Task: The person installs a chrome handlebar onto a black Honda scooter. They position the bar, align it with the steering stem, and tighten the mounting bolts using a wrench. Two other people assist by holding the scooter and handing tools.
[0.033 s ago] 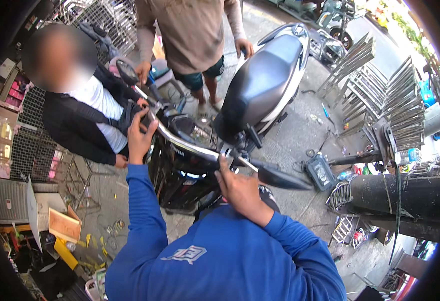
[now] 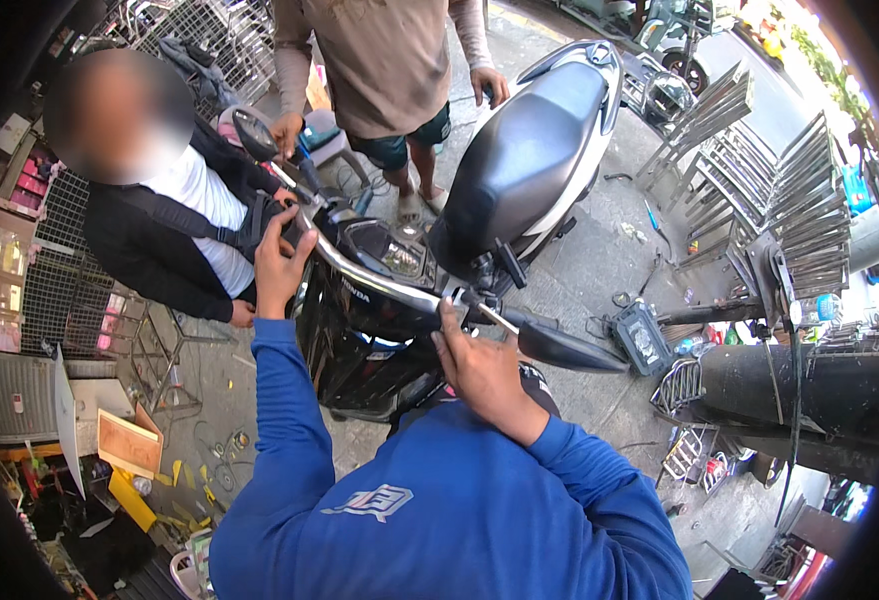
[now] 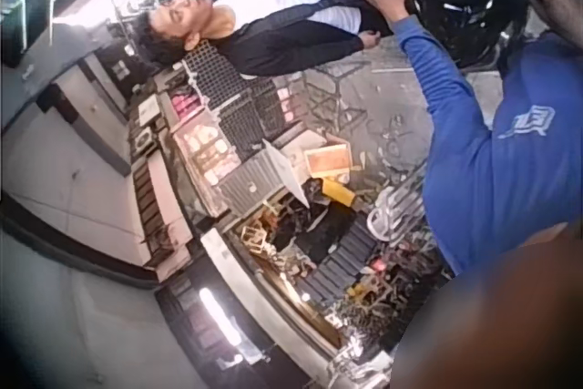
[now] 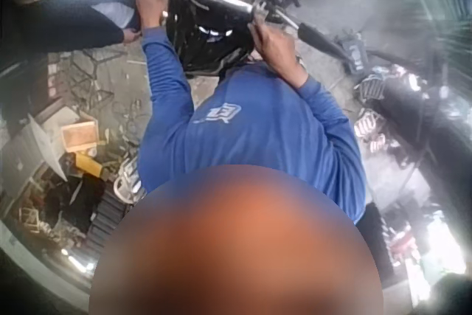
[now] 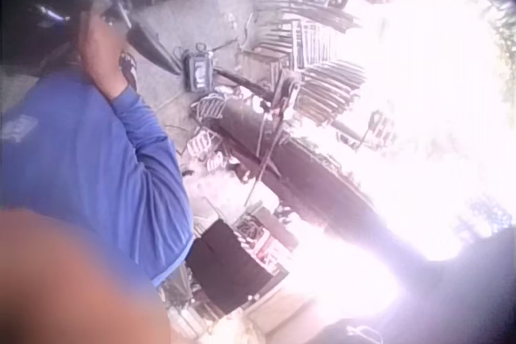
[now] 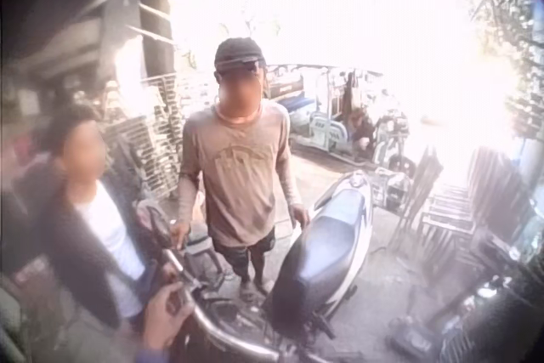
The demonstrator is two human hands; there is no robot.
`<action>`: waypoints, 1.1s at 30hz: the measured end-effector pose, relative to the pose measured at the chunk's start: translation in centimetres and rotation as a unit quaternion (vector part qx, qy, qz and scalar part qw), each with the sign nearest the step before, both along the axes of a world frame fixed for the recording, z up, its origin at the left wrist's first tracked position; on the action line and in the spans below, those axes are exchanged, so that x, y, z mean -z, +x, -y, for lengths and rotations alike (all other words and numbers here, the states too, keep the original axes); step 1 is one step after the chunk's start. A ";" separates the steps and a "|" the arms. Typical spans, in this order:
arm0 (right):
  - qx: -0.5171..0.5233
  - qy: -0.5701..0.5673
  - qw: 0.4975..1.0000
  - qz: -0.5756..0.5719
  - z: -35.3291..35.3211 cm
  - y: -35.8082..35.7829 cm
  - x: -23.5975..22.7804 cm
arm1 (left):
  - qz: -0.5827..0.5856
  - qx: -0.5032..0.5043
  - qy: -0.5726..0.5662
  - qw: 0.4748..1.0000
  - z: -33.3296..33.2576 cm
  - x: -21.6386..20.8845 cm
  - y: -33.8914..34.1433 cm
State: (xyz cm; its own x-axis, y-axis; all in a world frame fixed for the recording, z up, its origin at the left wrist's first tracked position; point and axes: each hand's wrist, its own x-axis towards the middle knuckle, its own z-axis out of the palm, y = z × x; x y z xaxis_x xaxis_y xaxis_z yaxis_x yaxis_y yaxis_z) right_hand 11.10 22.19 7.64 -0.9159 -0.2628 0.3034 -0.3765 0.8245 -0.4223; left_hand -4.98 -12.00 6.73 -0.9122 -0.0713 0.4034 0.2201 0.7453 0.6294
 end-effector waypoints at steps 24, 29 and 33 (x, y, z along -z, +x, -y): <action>0.051 -0.093 0.994 0.022 -0.2 -1.2 -1.9 | 0.164 0.014 -0.113 0.980 1.3 -4.0 -1.9; 0.079 -0.077 0.994 0.007 0.7 -1.3 -1.3 | 0.174 0.011 -0.132 0.976 1.7 -3.5 -2.4; 0.105 -0.071 0.992 0.011 1.2 -1.0 -0.6 | 0.195 0.017 -0.128 0.972 1.8 -3.7 -2.5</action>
